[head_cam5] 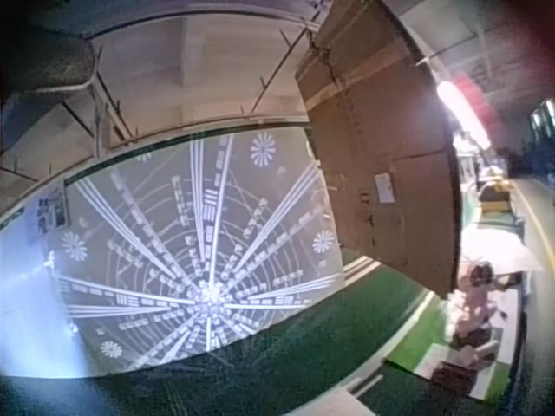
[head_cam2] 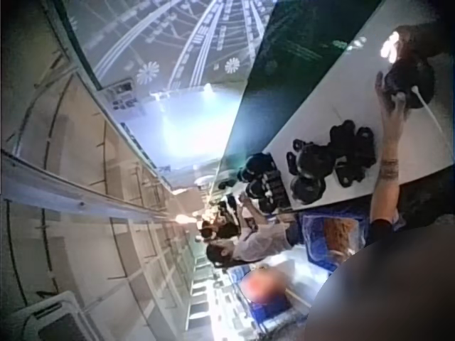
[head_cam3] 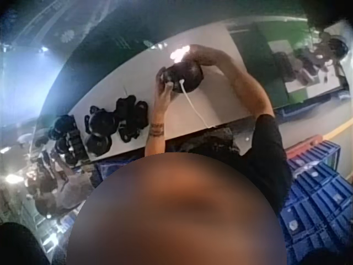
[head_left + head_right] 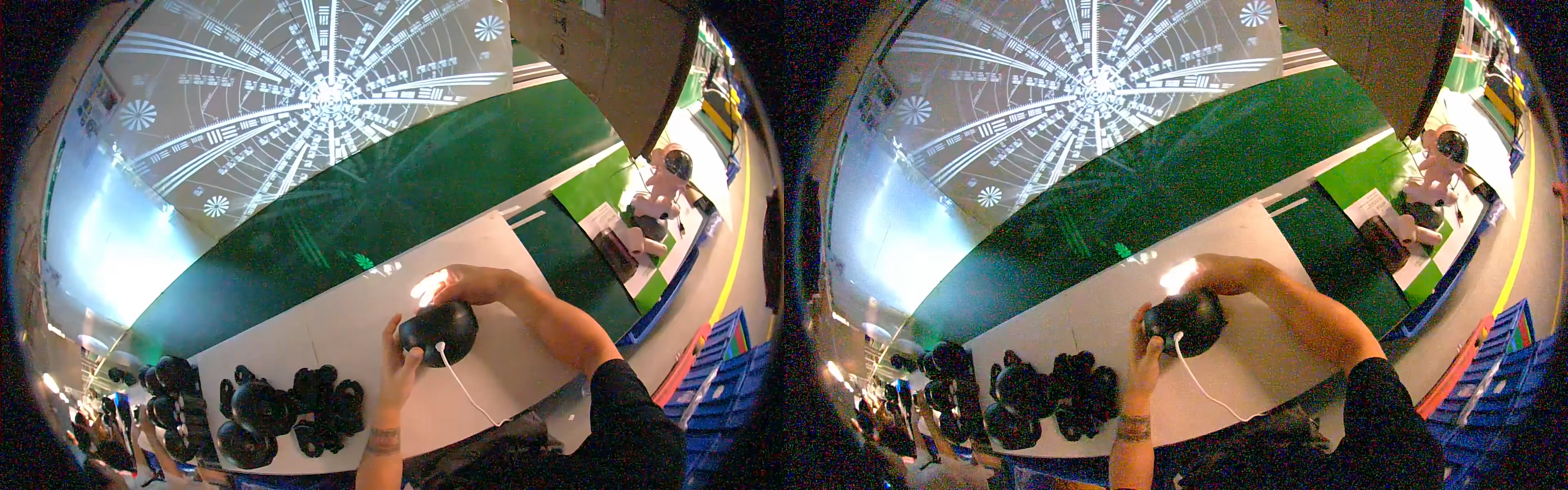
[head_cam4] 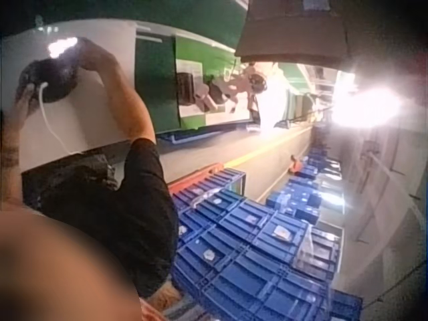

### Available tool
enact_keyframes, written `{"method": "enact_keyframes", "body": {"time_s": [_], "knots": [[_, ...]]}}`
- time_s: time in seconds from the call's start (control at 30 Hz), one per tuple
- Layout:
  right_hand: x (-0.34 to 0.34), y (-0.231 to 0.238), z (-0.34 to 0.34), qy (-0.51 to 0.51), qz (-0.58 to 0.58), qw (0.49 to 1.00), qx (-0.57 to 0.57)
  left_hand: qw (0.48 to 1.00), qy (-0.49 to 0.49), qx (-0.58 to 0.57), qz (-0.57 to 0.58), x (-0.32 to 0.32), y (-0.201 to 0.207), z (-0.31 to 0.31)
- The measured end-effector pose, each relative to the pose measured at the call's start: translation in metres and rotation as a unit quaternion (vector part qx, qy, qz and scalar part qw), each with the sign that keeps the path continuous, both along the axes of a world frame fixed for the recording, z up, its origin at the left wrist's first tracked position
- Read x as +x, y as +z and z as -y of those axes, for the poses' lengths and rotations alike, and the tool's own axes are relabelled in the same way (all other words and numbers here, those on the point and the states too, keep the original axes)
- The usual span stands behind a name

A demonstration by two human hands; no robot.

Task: Assembling internal components into spherical light housings and testing them against a projected calibration pattern.

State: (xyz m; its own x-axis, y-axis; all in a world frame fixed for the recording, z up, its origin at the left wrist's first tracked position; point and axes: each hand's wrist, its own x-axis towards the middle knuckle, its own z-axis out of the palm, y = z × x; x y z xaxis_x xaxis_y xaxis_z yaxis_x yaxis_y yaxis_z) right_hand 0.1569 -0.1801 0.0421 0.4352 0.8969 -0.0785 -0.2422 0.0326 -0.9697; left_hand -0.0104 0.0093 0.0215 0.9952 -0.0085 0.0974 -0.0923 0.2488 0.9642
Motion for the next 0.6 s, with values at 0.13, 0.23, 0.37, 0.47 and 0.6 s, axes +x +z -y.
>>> {"method": "enact_keyframes", "body": {"time_s": [0.13, 0.23, 0.37, 0.47, 0.6], "knots": [[-0.004, 0.007, 0.0, 0.008, 0.005, 1.0, -0.02, 1.0, 0.006, 0.007, 0.0, -0.002, 0.001, -0.002], [-0.003, -0.002, -0.003, -0.002, 0.011, 1.0, -0.013, 1.0, 0.003, 0.012, -0.001, -0.003, 0.002, -0.003], [-0.002, -0.007, -0.003, 0.018, -0.056, 0.997, 0.04, 1.0, 0.007, 0.02, -0.004, -0.004, 0.004, -0.003], [-0.002, 0.0, -0.005, 0.003, -0.038, 0.999, -0.004, 1.0, 0.009, 0.022, -0.005, -0.004, 0.004, -0.003], [0.004, -0.016, 0.0, 0.003, -0.049, 0.998, 0.038, 1.0, 0.007, 0.026, 0.0, -0.002, 0.001, -0.002]]}}
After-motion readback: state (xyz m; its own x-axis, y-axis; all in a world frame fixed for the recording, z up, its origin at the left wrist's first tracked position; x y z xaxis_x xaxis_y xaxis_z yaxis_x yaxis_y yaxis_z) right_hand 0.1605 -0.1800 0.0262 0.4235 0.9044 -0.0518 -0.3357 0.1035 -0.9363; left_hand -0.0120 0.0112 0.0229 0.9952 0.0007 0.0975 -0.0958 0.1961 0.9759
